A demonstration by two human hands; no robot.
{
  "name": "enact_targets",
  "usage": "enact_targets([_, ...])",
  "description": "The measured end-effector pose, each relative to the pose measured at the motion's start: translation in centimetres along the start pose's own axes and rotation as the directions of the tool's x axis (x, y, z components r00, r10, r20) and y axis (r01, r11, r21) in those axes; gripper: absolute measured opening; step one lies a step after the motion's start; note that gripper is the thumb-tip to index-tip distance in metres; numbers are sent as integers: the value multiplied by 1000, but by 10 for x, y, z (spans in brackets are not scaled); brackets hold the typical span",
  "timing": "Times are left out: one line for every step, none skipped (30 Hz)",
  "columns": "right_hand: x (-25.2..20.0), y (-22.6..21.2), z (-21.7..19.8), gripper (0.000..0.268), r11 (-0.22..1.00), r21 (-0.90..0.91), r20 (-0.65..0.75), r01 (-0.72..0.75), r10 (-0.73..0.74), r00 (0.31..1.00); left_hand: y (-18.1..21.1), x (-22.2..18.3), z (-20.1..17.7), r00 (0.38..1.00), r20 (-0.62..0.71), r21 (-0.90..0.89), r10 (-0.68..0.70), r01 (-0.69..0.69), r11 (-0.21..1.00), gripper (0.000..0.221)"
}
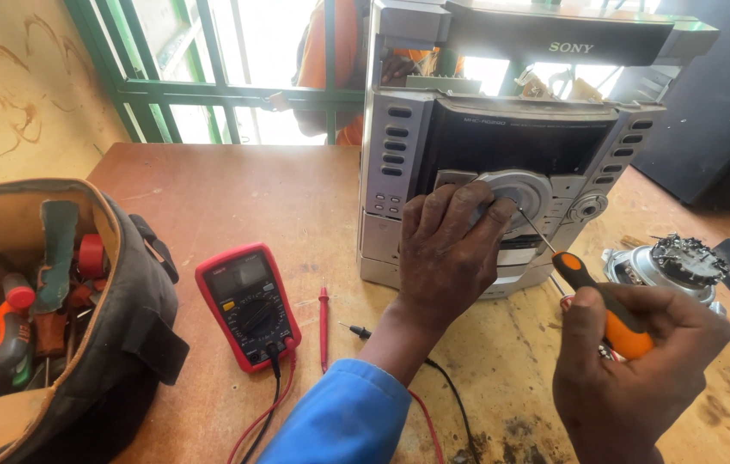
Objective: Repairing a Sony stereo system by adjusting the front panel with a screwdriver and testing internal circuitry with a multimeter.
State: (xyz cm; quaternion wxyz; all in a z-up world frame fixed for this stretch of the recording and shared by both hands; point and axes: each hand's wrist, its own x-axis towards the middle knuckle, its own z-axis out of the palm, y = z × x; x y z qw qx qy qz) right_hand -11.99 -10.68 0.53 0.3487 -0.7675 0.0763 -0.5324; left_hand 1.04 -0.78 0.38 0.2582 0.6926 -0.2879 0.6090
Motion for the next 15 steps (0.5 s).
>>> enact_targets([0,2,1,34,1000,1,-1,1,-1,1000,0,0,0,1000,-1,1,1,-1,1000,12])
enact_targets([0,5,2,30,1000,13,-16,4,-4,1000,0,0,0,1000,-2,4,-3,3,1000,14])
enact_targets([0,7,3,25,1000,25,-31,7,-6,1000,0,0,0,1000,-3,7,-7,7,1000,16])
enact_targets([1,5,3,25,1000,25,-32,8,-8,999,0,0,0,1000,-5,7,-7,7,1000,16])
enact_targets([3,3,4,28,996,89,-22,-23,25,999,-1,0,1,1000,-4,5,-2,2,1000,15])
enact_targets([3,2,4,31,987,151,-9,-57,59,998,-1,0,1,1000,-1,3,2,-2,1000,14])
enact_targets([4,-5,1,31,987,151,-9,-58,60,998,0,0,0,1000,-1,3,3,-3,1000,14])
enact_targets([5,-11,0,36,994,110,20,14,-16,1000,0,0,0,1000,-2,10,-1,1,1000,13])
enact_targets([6,-17,-2,48,994,71,54,86,-90,994,0,1,1,1000,-3,16,-4,4,1000,13])
enact_targets([3,-12,-1,48,994,71,52,85,-89,995,0,1,0,1000,-2,15,-3,3,1000,13])
enact_targets([1,-8,0,44,994,36,27,105,-106,994,0,1,0,1000,-4,14,1,-1,1000,12])
enact_targets([-1,-4,2,40,992,2,4,125,-125,992,-1,1,0,1000,-7,14,5,-5,1000,11])
enact_targets([-3,-3,2,40,992,4,3,125,-125,992,-1,1,0,1000,-7,16,6,-6,1000,11])
enact_targets([-5,-2,2,36,995,-65,-24,81,-83,996,-1,1,0,1000,-8,14,7,-7,1000,11])
enact_targets([-6,0,2,34,991,-132,-54,35,-42,998,-1,1,0,1000,-8,13,8,-8,1000,11])
